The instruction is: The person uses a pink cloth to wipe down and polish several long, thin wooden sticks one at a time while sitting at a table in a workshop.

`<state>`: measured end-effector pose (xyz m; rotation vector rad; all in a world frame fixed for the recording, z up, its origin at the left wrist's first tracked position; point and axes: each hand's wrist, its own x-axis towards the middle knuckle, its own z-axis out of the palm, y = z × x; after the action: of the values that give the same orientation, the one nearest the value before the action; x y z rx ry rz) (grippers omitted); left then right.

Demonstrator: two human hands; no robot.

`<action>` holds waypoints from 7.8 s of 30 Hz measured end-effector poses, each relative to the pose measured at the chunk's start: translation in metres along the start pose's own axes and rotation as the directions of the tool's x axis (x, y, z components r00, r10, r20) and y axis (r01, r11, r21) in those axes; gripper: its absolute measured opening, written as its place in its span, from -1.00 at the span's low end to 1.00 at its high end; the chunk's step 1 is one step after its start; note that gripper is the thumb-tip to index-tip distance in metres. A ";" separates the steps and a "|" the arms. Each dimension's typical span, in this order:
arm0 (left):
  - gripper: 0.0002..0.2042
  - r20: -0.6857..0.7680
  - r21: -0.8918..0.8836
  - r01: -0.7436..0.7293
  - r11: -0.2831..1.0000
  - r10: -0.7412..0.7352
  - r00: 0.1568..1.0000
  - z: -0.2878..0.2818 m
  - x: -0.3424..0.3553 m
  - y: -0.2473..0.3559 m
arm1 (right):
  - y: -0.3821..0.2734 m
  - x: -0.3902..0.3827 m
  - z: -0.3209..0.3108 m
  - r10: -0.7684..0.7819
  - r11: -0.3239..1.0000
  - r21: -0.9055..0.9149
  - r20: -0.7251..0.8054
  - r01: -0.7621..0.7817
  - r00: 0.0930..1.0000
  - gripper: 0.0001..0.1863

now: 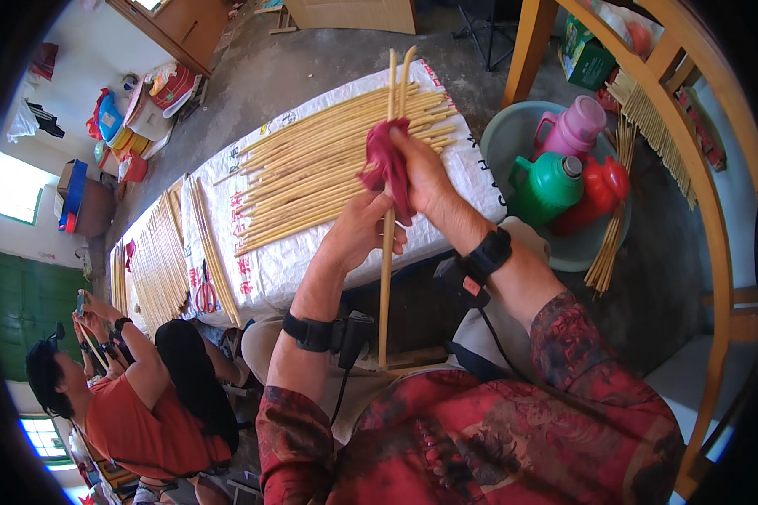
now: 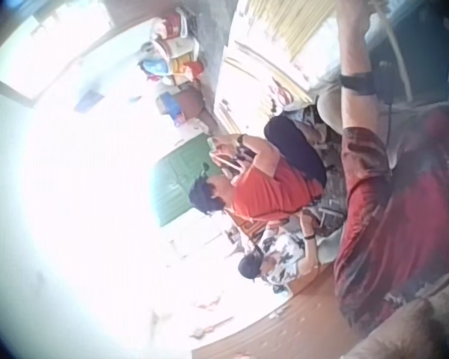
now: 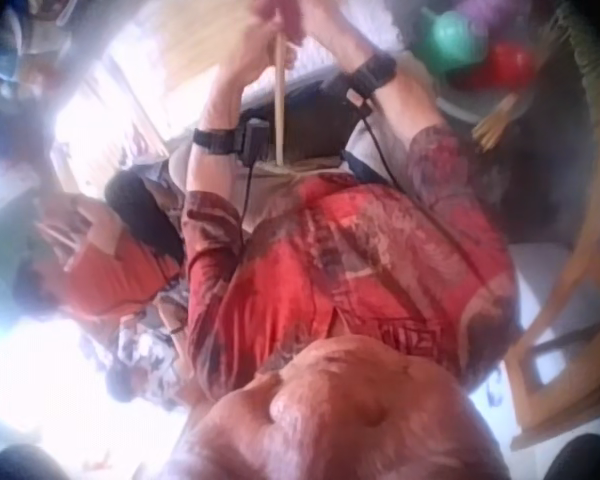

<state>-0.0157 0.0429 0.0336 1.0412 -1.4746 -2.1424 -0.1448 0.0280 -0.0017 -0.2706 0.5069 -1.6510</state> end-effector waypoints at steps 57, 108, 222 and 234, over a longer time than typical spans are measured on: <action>-0.90 -0.413 0.106 0.105 0.989 -0.052 0.909 -0.026 -0.221 -0.076 | -0.071 0.032 -0.034 -0.342 0.911 0.204 -0.112 0.359 0.933 -0.52; -0.83 -0.347 0.310 0.014 0.951 0.099 0.933 -0.001 -0.128 -0.065 | -0.017 0.016 0.009 -0.328 0.944 -0.081 -0.160 0.319 0.931 -0.75; -0.64 -0.227 -0.222 -0.488 0.844 0.442 0.868 -0.081 -0.012 -0.018 | 0.058 -0.042 0.011 0.328 0.695 -0.719 0.320 0.002 0.889 -0.73; -0.82 -0.498 -0.422 -0.682 0.598 0.476 0.725 -0.129 -0.009 -0.019 | 0.080 -0.041 0.010 0.539 0.643 -0.734 0.230 -0.219 0.810 -0.72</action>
<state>0.0868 -0.0287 -0.0047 0.5266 -0.7388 -1.6278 -0.0640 0.0605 -0.0262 -0.9908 0.7569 -0.8638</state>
